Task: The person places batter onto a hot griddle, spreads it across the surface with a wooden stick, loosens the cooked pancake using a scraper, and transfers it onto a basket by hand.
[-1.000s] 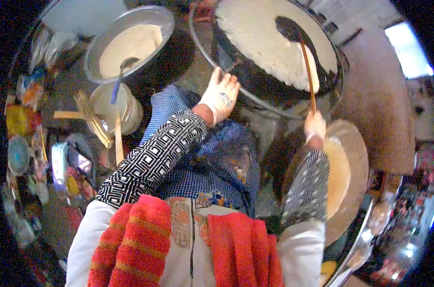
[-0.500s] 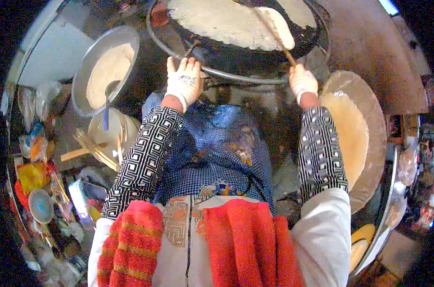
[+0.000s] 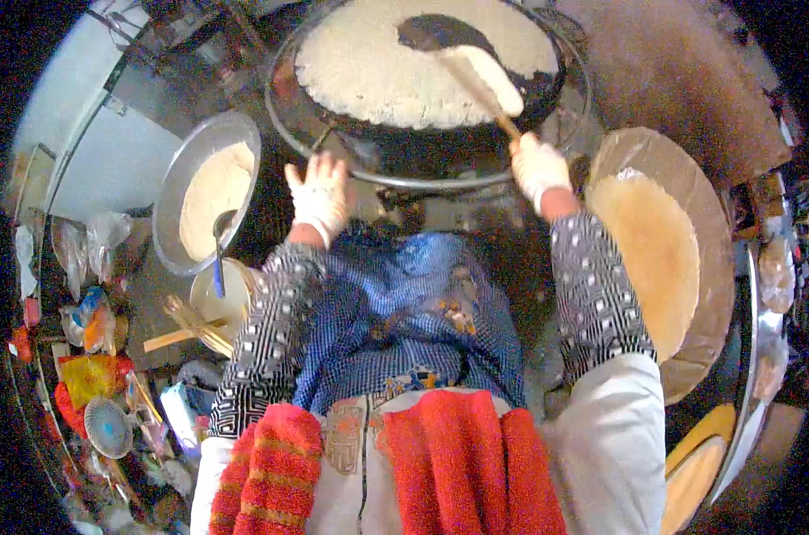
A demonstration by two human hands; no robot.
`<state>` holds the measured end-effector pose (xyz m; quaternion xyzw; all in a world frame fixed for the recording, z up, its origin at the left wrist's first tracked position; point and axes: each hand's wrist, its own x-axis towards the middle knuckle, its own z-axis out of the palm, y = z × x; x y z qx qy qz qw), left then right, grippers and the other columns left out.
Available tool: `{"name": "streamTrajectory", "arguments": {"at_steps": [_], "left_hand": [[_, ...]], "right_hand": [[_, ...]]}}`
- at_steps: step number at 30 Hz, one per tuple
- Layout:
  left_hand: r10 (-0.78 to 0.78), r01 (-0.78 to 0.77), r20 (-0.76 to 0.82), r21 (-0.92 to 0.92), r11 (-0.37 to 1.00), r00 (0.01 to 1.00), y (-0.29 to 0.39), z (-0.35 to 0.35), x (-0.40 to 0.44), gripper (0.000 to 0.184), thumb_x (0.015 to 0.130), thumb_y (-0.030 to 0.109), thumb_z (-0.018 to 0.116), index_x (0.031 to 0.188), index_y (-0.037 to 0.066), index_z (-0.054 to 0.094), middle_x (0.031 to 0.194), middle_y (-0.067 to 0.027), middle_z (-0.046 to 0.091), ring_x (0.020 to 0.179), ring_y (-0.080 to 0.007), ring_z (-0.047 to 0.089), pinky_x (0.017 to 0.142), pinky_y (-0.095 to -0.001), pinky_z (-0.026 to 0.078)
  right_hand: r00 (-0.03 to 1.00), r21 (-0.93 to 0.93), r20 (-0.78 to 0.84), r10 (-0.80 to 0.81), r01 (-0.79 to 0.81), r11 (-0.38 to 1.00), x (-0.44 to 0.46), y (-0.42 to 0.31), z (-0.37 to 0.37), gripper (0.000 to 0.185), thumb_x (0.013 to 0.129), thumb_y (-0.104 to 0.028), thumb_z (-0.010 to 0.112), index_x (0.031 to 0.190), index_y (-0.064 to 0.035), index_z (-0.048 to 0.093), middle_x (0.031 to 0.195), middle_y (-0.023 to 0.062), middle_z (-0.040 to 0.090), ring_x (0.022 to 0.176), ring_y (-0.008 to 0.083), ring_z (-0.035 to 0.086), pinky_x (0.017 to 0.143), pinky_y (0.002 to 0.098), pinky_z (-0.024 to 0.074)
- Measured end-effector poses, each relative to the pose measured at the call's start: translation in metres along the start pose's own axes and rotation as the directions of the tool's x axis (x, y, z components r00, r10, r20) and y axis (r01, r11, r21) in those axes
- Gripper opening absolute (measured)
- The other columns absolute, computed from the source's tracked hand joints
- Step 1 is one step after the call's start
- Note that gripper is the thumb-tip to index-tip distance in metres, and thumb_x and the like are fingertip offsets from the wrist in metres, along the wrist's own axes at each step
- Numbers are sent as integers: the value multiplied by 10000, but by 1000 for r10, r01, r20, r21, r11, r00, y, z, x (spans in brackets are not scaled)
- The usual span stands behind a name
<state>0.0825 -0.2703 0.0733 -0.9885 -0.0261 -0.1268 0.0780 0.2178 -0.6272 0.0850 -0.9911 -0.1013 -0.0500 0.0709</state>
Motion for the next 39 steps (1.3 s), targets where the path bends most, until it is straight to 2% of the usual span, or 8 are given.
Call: {"name": "streamTrajectory", "arguments": {"at_steps": [3, 5, 11, 13, 22, 27, 34, 39], "left_hand": [[144, -169, -134, -200, 965, 981, 52, -21, -8, 561, 809, 315, 663, 1295, 64, 536, 1344, -138, 552, 1295, -320, 479, 1105, -690, 186], [196, -192, 1, -174, 966, 981, 77, -23, -13, 619, 843, 372, 619, 1346, 28, 502, 1373, -159, 537, 1326, -328, 456, 1126, -684, 155], [167, -167, -8, -84, 982, 986, 65, -1, -18, 641, 864, 345, 602, 1382, -5, 462, 1445, -181, 491, 1389, -330, 407, 1149, -679, 84], [142, -139, 28, -70, 988, 990, 59, -4, -14, 631, 864, 341, 604, 1380, 2, 469, 1438, -174, 501, 1383, -325, 415, 1149, -680, 84], [55, -54, 12, -78, 995, 998, 32, 2, -11, 612, 823, 309, 637, 1344, 13, 514, 1424, -162, 510, 1361, -322, 435, 1146, -677, 105], [1, 2, 33, -84, 996, 999, 19, -2, -8, 607, 822, 292, 629, 1351, 19, 511, 1437, -157, 503, 1367, -324, 431, 1143, -683, 107], [-105, 104, 21, 41, 994, 994, 5, -4, 0, 576, 798, 249, 630, 1324, 38, 522, 1456, -141, 480, 1376, -314, 406, 1124, -705, 122], [164, -157, 1, -296, 942, 986, 71, -42, -5, 529, 856, 333, 591, 1288, 34, 537, 1352, -173, 522, 1342, -316, 430, 1123, -690, 159]], "right_hand": [[995, -18, 90, 48, -47, 999, 3, 8, 6, 340, 1005, -360, 427, 1074, -79, 606, 966, 247, 693, 937, 420, 664, 828, 526, 514], [985, -13, 22, 173, -173, 985, 19, 18, 1, 352, 1004, -357, 432, 1046, -74, 637, 941, 226, 706, 885, 424, 675, 806, 511, 532], [997, -23, 76, 0, 2, 1000, 11, 5, 2, 335, 995, -354, 459, 1058, -54, 596, 912, 243, 695, 888, 439, 666, 796, 535, 512], [986, 1, 43, 163, -164, 987, 23, 15, 3, 380, 1010, -364, 422, 1057, -36, 607, 958, 259, 690, 907, 446, 660, 815, 525, 508], [984, 28, 44, 175, -176, 984, 20, 12, -1, 360, 1005, -348, 420, 1066, -58, 624, 946, 242, 695, 920, 421, 665, 850, 509, 509], [997, 35, 69, -19, 16, 999, 1, -11, -18, 357, 998, -357, 427, 1000, -41, 594, 902, 271, 686, 879, 444, 667, 805, 537, 517], [996, 51, 32, 88, -90, 995, 7, 8, -11, 353, 1013, -356, 427, 1014, -47, 597, 895, 242, 695, 878, 431, 674, 788, 518, 538], [991, 27, 132, -34, 30, 999, -16, -7, 3, 352, 1004, -357, 440, 1007, -43, 600, 910, 271, 682, 861, 439, 666, 795, 539, 522]]}}
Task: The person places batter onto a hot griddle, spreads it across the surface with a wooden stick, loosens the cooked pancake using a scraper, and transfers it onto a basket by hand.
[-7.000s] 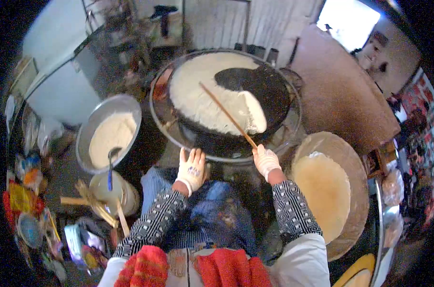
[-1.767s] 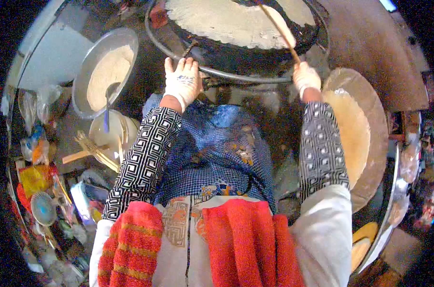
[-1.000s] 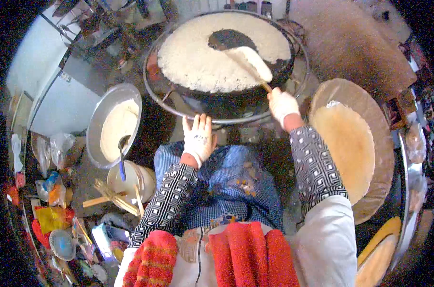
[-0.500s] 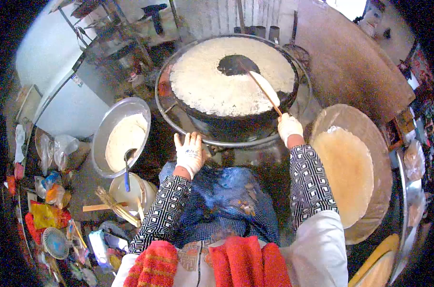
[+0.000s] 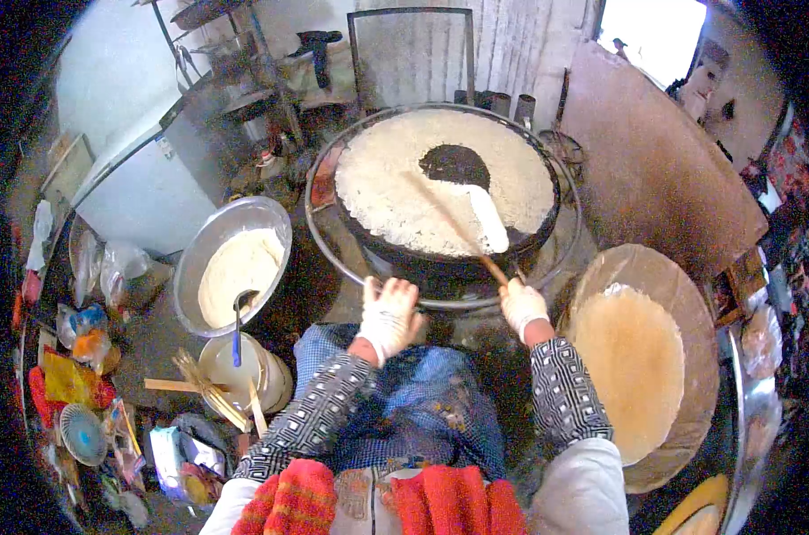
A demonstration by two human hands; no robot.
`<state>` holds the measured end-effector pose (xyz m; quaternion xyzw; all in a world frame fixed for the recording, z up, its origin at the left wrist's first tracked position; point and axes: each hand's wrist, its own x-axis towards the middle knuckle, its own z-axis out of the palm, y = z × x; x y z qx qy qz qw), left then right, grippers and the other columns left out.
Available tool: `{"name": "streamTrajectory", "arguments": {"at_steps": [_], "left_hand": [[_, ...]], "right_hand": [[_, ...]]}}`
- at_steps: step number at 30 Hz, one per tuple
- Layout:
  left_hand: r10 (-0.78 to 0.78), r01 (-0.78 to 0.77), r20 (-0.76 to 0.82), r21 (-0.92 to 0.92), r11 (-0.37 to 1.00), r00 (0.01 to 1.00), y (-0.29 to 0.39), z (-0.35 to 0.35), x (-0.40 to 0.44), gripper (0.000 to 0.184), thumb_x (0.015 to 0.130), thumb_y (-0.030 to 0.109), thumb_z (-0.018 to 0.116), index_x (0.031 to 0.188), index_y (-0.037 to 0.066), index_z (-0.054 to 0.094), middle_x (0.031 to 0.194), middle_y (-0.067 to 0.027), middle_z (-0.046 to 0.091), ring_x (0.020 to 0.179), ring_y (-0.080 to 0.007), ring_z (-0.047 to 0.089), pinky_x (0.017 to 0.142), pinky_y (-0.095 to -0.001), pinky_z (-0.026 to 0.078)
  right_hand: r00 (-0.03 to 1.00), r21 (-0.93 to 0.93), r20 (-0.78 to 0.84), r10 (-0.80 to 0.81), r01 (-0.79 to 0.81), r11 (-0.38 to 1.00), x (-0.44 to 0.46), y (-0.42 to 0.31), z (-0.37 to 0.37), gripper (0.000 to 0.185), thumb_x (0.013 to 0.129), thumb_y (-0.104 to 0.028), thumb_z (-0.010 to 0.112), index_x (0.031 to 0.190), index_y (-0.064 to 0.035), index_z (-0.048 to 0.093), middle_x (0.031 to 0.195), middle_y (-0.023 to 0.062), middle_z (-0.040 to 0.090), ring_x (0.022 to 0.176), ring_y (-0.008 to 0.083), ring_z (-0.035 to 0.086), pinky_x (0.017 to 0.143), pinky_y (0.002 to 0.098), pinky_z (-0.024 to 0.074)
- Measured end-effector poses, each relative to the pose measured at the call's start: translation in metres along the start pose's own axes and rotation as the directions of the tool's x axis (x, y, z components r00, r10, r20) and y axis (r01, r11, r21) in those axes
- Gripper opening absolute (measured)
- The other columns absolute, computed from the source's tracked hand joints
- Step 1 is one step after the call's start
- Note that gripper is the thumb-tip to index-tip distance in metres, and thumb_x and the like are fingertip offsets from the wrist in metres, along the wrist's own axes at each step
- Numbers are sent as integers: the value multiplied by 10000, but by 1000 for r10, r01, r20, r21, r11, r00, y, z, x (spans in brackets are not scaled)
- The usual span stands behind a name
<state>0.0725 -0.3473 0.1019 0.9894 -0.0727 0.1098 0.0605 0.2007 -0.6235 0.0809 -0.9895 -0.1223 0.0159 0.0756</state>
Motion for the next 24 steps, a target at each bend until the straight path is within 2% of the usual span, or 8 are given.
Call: {"name": "streamTrajectory", "arguments": {"at_steps": [2, 8, 10, 14, 15, 20, 22, 24], "left_hand": [[5, -15, 128, 75, 997, 992, 16, 17, -3, 624, 868, 332, 586, 1383, -7, 490, 1446, -177, 475, 1376, -327, 400, 1152, -676, 107], [-25, -1, 111, 231, 973, 993, -5, 21, -6, 487, 941, 178, 417, 1383, -12, 493, 1427, -177, 492, 1379, -334, 398, 1170, -652, 87], [-45, 33, 31, 311, 950, 998, -14, 33, -4, 527, 927, 349, 524, 1326, 5, 529, 1364, -166, 548, 1341, -313, 449, 1162, -654, 111], [-56, 58, -15, 317, 947, 998, -37, 29, 0, 374, 914, 213, 492, 1220, 28, 602, 1286, -135, 602, 1311, -302, 478, 1157, -646, 146], [-104, 77, 82, 282, 956, 991, -37, 12, 2, 347, 942, 168, 440, 1220, 33, 598, 1295, -138, 590, 1339, -294, 451, 1180, -617, 123], [-162, 159, -4, 212, 964, 987, -76, 19, -2, 355, 926, 205, 484, 1231, 60, 594, 1303, -116, 591, 1352, -284, 452, 1167, -640, 130], [-163, 176, -70, 260, 949, 984, -91, 24, -6, 382, 912, 202, 506, 1256, 56, 586, 1318, -116, 578, 1369, -282, 434, 1159, -653, 124], [-143, 165, -103, 260, 951, 984, -91, 24, -11, 439, 856, 249, 587, 1261, 82, 579, 1345, -116, 563, 1323, -303, 464, 1141, -664, 174]], "right_hand": [[991, 20, -59, 118, -117, 993, 28, 27, 11, 369, 1004, -363, 440, 1015, -41, 619, 943, 268, 687, 894, 435, 665, 814, 528, 519], [997, -41, 75, -8, 11, 999, -8, -8, -32, 372, 1002, -387, 430, 1068, -63, 599, 950, 275, 681, 924, 445, 655, 821, 548, 505], [997, -51, 38, 73, -71, 996, 1, 9, -5, 367, 999, -387, 435, 1056, -60, 592, 922, 265, 686, 901, 449, 655, 814, 544, 504], [997, 20, -64, 34, -33, 999, 10, 8, -6, 336, 997, -369, 453, 1023, -61, 587, 869, 256, 682, 843, 455, 652, 780, 546, 509], [998, 34, -58, 4, -2, 999, 0, 0, -14, 331, 997, -366, 457, 1025, -61, 583, 859, 256, 679, 832, 457, 650, 771, 550, 509], [991, 50, 11, -133, 132, 990, -108, 4, -44, 366, 1002, -373, 476, 1121, -39, 562, 823, 278, 663, 758, 471, 635, 718, 595, 497], [990, 68, 125, 65, -73, 995, -160, 10, -61, 418, 995, -388, 492, 1241, -59, 570, 836, 262, 671, 765, 475, 636, 688, 599, 490], [993, 3, 110, 35, -36, 999, -193, 53, -30, 309, 994, -369, 505, 1081, -82, 581, 825, 259, 666, 741, 453, 641, 635, 575, 488]]}}
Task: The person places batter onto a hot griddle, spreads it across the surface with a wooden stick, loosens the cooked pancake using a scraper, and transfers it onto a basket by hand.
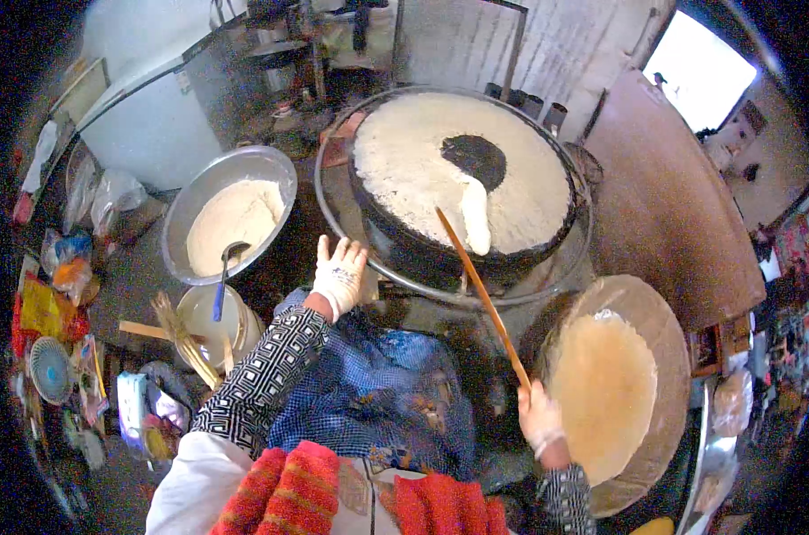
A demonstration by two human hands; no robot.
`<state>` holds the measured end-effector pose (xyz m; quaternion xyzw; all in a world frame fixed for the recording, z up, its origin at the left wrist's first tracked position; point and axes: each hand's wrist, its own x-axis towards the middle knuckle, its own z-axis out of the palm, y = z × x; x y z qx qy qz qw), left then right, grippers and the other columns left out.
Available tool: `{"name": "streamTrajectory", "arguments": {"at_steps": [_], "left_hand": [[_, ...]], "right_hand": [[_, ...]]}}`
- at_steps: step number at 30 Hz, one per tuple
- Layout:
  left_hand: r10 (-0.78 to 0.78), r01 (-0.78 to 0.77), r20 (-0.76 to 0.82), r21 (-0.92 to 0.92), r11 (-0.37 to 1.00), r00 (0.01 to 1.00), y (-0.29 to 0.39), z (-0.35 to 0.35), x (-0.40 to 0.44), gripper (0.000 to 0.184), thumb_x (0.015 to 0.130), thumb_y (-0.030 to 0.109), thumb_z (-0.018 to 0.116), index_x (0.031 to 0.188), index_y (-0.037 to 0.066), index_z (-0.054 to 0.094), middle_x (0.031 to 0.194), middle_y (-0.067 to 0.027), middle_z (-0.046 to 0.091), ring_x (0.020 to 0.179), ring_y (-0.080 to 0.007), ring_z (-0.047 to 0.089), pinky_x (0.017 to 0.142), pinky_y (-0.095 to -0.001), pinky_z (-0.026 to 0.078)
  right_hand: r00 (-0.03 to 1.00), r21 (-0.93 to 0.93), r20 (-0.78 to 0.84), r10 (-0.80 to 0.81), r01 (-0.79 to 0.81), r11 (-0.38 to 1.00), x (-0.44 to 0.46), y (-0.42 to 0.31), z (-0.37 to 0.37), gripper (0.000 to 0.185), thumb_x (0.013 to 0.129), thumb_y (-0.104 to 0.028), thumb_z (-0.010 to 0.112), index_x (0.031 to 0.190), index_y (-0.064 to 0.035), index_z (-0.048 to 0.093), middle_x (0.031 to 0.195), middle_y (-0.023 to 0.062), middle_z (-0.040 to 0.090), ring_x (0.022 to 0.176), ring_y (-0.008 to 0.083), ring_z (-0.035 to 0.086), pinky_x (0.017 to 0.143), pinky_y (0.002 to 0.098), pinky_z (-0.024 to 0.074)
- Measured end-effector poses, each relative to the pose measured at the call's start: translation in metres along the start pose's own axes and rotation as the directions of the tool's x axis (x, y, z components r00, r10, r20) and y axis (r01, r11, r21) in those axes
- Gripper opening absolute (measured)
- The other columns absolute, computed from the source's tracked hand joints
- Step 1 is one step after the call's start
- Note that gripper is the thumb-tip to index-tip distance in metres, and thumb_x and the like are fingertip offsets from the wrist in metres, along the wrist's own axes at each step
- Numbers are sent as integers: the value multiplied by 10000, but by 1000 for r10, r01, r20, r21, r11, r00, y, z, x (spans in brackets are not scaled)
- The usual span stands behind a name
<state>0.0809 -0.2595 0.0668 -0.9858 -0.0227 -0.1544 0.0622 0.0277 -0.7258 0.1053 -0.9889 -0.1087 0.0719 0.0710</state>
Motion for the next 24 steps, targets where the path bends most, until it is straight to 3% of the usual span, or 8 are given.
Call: {"name": "streamTrajectory", "arguments": {"at_steps": [1, 3, 4, 7, 14, 17, 20, 24], "left_hand": [[26, -25, 27, -54, 998, 999, 7, -14, -3, 462, 848, 258, 599, 1274, 80, 575, 1351, -119, 559, 1325, -306, 461, 1141, -664, 175], [100, -94, 35, -145, 985, 994, 26, -23, -9, 541, 814, 287, 643, 1303, 70, 563, 1362, -126, 552, 1321, -317, 461, 1141, -662, 175], [115, -104, 54, -183, 978, 992, 35, -18, -10, 567, 820, 310, 636, 1311, 41, 551, 1377, -139, 543, 1332, -327, 452, 1142, -664, 169], [74, -65, 161, -58, 996, 984, 41, -18, -9, 556, 931, 327, 517, 1378, -4, 498, 1467, -170, 472, 1401, -317, 385, 1166, -645, 112], [17, 0, 219, -77, 997, 976, -1, -13, 7, 458, 946, 175, 418, 1376, 55, 517, 1464, -113, 491, 1388, -287, 412, 1177, -634, 106], [-7, 18, 184, -62, 998, 983, -11, -17, 10, 452, 939, 176, 430, 1363, 50, 523, 1459, -114, 495, 1383, -281, 418, 1174, -637, 113], [-41, 52, 67, -169, 984, 997, -11, -16, 9, 496, 845, 240, 591, 1292, 27, 559, 1387, -141, 534, 1347, -325, 437, 1168, -641, 135], [107, -90, 37, -320, 943, 994, 35, -32, 3, 557, 803, 311, 676, 1267, 23, 564, 1334, -144, 540, 1328, -325, 434, 1146, -632, 208]], "right_hand": [[994, 92, 5, -113, 112, 989, -12, 10, 1, 248, 986, -328, 527, 990, -80, 546, 770, 243, 656, 690, 438, 633, 608, 563, 484], [999, 224, -42, 26, -16, 975, -15, 14, 32, 206, 966, -262, 545, 999, -61, 518, 693, 223, 635, 630, 430, 612, 585, 562, 473], [995, -119, -68, -74, 65, 991, -15, 16, 37, 206, 964, -252, 543, 1002, -50, 519, 681, 219, 633, 618, 429, 608, 582, 560, 472], [997, -105, -34, -74, 70, 992, 23, -6, 31, 217, 967, -249, 537, 997, -35, 539, 702, 227, 645, 641, 433, 624, 592, 559, 476], [997, -185, -5, 76, -75, 980, 131, -51, 9, 364, 995, -351, 456, 1066, -15, 577, 777, 255, 669, 727, 448, 653, 691, 556, 508], [998, -135, -39, 41, -46, 990, 161, -42, 13, 334, 977, -328, 491, 1090, -23, 568, 787, 258, 662, 743, 448, 645, 688, 558, 500], [982, -111, -125, -144, 130, 985, 157, -50, 11, 257, 959, -273, 519, 1066, -44, 567, 742, 251, 643, 707, 450, 631, 664, 570, 482], [973, -82, -84, -214, 208, 975, 140, -61, 21, 200, 942, -263, 559, 992, -69, 550, 682, 233, 631, 621, 445, 618, 574, 567, 476]]}}
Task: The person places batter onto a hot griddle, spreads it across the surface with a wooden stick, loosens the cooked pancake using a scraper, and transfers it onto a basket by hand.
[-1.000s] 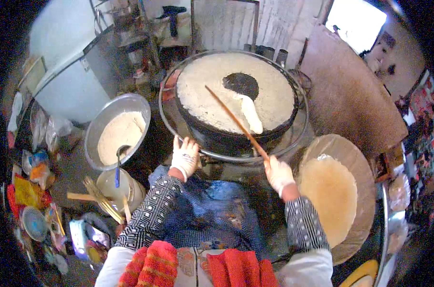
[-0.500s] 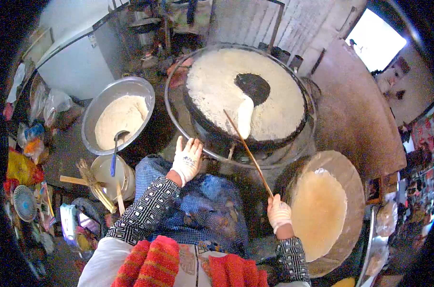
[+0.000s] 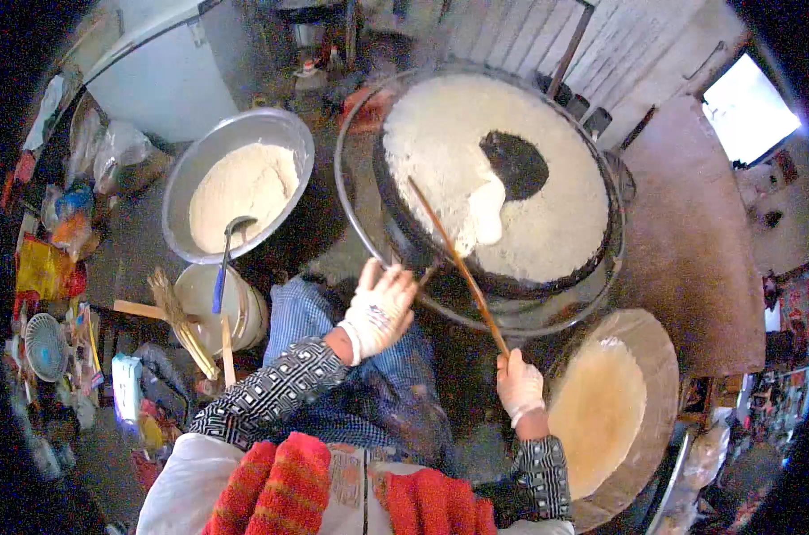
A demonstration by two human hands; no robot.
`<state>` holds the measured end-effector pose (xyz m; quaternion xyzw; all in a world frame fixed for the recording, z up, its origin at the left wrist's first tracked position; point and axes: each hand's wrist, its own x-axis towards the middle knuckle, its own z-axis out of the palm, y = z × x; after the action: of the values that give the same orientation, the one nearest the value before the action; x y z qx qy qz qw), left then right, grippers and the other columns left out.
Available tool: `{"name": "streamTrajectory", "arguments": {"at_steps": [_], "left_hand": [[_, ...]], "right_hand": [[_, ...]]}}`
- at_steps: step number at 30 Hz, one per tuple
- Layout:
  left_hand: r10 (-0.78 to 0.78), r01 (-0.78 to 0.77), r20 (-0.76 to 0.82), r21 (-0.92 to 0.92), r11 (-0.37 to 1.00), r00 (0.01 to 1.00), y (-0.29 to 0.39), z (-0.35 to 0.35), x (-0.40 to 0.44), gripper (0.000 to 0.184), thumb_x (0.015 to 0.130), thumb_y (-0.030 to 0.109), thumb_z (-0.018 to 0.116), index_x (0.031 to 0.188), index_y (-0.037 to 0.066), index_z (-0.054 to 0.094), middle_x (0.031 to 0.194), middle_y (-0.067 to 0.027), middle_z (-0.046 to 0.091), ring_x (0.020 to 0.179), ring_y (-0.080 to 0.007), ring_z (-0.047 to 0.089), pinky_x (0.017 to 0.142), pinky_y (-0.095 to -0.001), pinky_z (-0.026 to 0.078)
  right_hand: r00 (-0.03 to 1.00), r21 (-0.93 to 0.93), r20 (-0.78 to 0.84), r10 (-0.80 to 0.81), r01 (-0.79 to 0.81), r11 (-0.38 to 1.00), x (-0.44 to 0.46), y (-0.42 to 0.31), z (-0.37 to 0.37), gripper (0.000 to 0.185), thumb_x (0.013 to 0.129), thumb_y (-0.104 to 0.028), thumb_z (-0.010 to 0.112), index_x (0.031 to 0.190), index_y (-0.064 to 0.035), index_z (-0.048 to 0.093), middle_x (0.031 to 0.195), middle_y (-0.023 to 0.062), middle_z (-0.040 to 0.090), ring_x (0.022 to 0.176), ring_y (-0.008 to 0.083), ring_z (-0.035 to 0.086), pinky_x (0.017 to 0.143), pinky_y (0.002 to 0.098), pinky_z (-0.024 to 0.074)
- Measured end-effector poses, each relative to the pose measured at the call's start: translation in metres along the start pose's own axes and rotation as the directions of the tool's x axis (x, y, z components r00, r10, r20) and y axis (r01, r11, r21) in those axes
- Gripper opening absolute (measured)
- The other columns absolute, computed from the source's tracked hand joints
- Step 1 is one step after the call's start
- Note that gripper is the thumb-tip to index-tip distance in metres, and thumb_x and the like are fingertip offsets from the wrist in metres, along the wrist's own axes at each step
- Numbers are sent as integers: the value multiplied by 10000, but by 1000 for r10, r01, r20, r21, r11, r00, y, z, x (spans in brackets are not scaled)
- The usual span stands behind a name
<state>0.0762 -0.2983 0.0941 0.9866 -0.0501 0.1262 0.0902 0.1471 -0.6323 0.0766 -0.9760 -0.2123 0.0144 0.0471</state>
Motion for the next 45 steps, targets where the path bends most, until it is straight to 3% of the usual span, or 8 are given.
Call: {"name": "streamTrajectory", "arguments": {"at_steps": [8, 11, 22, 29, 32, 40, 44, 45], "left_hand": [[81, -106, 129, 193, 975, 988, 23, 25, -7, 541, 900, 256, 505, 1364, -21, 502, 1436, -187, 462, 1391, -358, 346, 1183, -613, 123], [57, -86, 138, 215, 973, 989, 18, 24, -7, 529, 906, 243, 493, 1366, -18, 504, 1444, -179, 464, 1403, -350, 339, 1184, -618, 110], [-10, 4, 23, 228, 974, 1000, -7, 26, -8, 492, 868, 215, 525, 1306, -6, 565, 1392, -159, 531, 1356, -315, 422, 1181, -611, 169], [-71, 53, 50, 289, 956, 996, -23, 23, -5, 487, 898, 232, 502, 1325, 1, 550, 1401, -140, 532, 1362, -309, 420, 1172, -633, 141], [-122, 108, 41, 249, 962, 992, -30, 18, 0, 500, 892, 268, 539, 1320, 10, 553, 1399, -141, 532, 1360, -305, 424, 1171, -634, 143], [-197, 187, 6, 289, 939, 980, -52, 17, 12, 476, 867, 281, 599, 1271, 30, 592, 1382, -126, 551, 1333, -292, 464, 1154, -639, 164], [-214, 200, 20, 278, 939, 977, -64, 11, 16, 472, 872, 255, 590, 1289, 35, 574, 1389, -126, 547, 1341, -295, 462, 1146, -646, 168], [-216, 205, 8, 282, 937, 976, -68, 13, 17, 471, 874, 249, 588, 1295, 37, 569, 1390, -126, 546, 1342, -298, 462, 1145, -648, 168]], "right_hand": [[985, -14, -15, 171, -172, 985, 53, 12, 1, 254, 984, -316, 531, 999, -62, 538, 669, 229, 636, 611, 432, 624, 569, 555, 494], [984, -141, -168, -64, 40, 989, 54, 10, 8, 235, 986, -308, 526, 960, -74, 530, 667, 231, 631, 611, 447, 617, 553, 559, 486], [985, -136, -137, 105, -124, 983, 98, 18, 5, 324, 999, -352, 495, 922, -49, 580, 726, 239, 654, 687, 452, 636, 613, 532, 501], [990, 0, -104, -99, 99, 995, 70, 3, 14, 249, 985, -318, 558, 954, -77, 613, 735, 256, 625, 679, 456, 610, 577, 516, 462], [985, -12, -148, 92, -95, 995, 95, 41, 9, 299, 1013, -338, 485, 916, -74, 585, 721, 268, 628, 681, 466, 618, 583, 535, 461], [979, -145, -76, 189, -198, 969, 111, 25, -6, 376, 1012, -391, 469, 1005, -38, 598, 855, 279, 658, 873, 489, 620, 721, 560, 474], [984, 5, -135, 120, -120, 993, 106, 14, -8, 327, 1000, -362, 502, 929, -58, 598, 810, 267, 650, 784, 466, 624, 646, 546, 452], [976, 198, -87, 198, -178, 964, 111, 33, 16, 312, 998, -349, 509, 925, -60, 602, 809, 272, 647, 788, 471, 623, 653, 546, 461]]}}
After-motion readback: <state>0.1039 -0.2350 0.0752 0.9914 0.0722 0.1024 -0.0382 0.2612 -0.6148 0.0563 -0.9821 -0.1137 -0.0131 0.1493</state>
